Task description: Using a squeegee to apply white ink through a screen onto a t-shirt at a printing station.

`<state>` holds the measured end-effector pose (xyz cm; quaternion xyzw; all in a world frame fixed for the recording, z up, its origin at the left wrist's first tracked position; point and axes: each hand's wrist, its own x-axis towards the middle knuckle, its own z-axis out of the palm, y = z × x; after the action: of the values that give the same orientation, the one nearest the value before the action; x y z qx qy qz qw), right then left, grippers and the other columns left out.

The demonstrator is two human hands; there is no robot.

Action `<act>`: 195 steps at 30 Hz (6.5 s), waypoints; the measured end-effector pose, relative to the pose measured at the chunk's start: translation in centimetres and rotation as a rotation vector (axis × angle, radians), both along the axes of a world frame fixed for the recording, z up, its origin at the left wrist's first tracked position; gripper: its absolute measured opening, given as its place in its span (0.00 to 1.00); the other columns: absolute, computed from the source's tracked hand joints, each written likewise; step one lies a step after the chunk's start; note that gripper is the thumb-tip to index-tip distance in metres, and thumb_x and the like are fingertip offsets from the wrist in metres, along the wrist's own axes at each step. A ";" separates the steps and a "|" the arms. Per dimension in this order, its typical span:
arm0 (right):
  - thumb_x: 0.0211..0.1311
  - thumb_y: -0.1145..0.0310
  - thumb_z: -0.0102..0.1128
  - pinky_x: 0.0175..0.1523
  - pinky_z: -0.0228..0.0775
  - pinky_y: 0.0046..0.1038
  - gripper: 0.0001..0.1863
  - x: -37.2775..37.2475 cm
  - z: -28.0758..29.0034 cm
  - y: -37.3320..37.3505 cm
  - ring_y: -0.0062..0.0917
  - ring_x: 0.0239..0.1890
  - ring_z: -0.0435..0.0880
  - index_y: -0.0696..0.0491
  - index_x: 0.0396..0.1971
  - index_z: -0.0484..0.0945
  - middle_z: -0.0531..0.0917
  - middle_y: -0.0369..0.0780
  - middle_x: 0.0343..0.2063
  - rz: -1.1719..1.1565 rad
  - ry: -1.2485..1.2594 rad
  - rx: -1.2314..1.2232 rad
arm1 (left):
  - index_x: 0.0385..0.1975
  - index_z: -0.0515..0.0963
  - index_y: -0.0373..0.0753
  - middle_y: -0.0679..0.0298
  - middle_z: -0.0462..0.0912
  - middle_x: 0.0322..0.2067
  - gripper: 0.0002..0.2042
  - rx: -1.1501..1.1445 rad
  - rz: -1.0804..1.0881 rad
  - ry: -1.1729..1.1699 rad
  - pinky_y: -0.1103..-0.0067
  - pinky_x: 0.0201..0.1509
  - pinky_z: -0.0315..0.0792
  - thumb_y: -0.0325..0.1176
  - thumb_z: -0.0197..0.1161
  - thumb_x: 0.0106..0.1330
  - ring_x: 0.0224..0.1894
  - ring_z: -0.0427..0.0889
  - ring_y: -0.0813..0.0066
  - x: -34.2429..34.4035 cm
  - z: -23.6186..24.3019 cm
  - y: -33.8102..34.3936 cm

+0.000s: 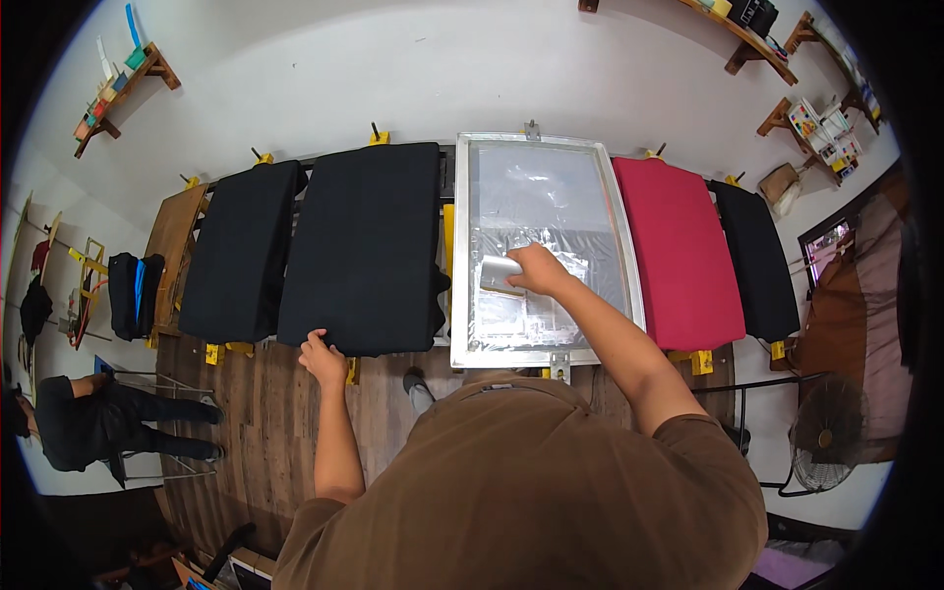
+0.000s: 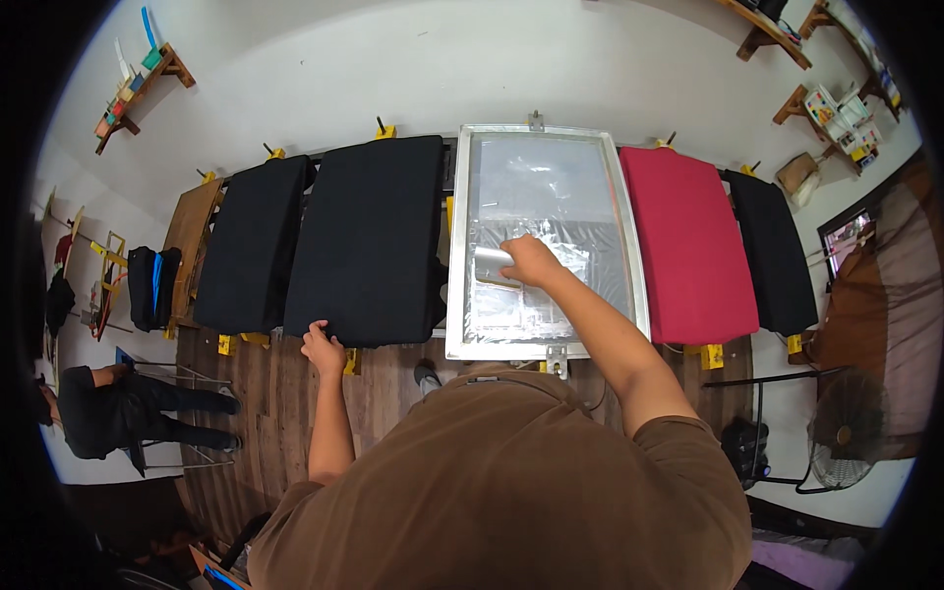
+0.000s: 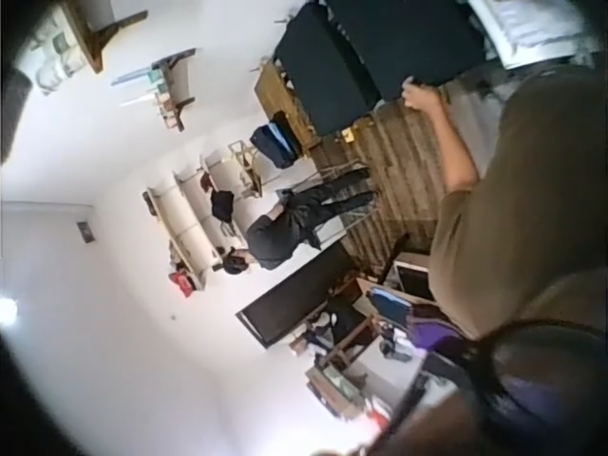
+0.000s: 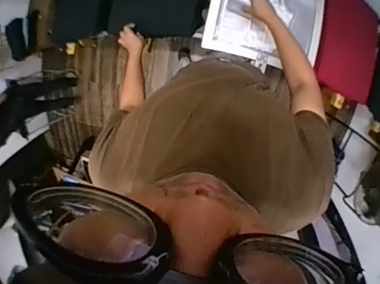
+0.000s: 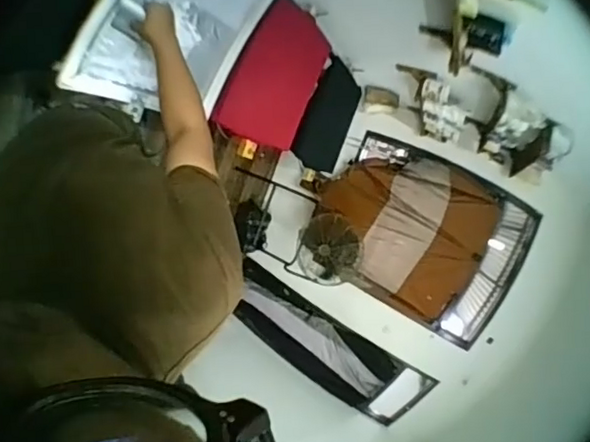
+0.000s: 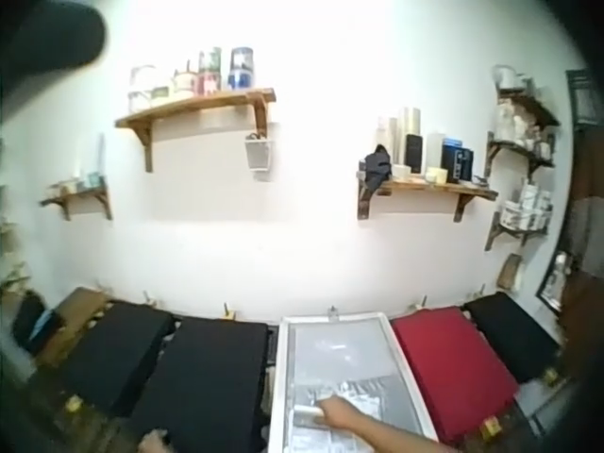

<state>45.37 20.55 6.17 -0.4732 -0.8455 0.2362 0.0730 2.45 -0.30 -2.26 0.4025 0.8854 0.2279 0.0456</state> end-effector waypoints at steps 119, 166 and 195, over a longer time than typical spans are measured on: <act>0.45 0.68 0.70 0.45 0.82 0.42 0.10 -0.7 2.3 -4.9 0.47 0.35 0.88 0.58 0.27 0.86 0.87 0.52 0.28 0.190 -0.175 -0.091 | 0.26 0.83 0.36 0.49 0.85 0.29 0.09 -0.300 -1.428 -0.071 0.61 0.43 0.79 0.35 0.72 0.51 0.36 0.86 0.48 22.0 10.3 14.5; 0.56 0.75 0.59 0.45 0.80 0.41 0.07 -0.5 -2.8 -10.0 0.43 0.39 0.85 0.60 0.33 0.79 0.85 0.49 0.32 0.105 -0.053 0.182 | 0.32 0.76 0.35 0.55 0.82 0.28 0.03 0.047 -1.331 0.082 0.64 0.34 0.80 0.25 0.60 0.60 0.30 0.86 0.55 23.0 6.0 9.5; 0.46 0.64 0.72 0.43 0.78 0.42 0.12 -0.9 0.5 4.1 0.47 0.35 0.86 0.56 0.25 0.81 0.85 0.50 0.26 0.146 -0.077 0.002 | 0.33 0.84 0.40 0.51 0.87 0.34 0.11 -0.253 -1.372 0.027 0.62 0.48 0.80 0.37 0.73 0.53 0.42 0.86 0.49 21.5 9.5 23.7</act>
<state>44.49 24.62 6.72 -0.4188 -0.8803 0.2218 0.0237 23.99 23.39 7.28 0.8654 0.4512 0.0374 0.2147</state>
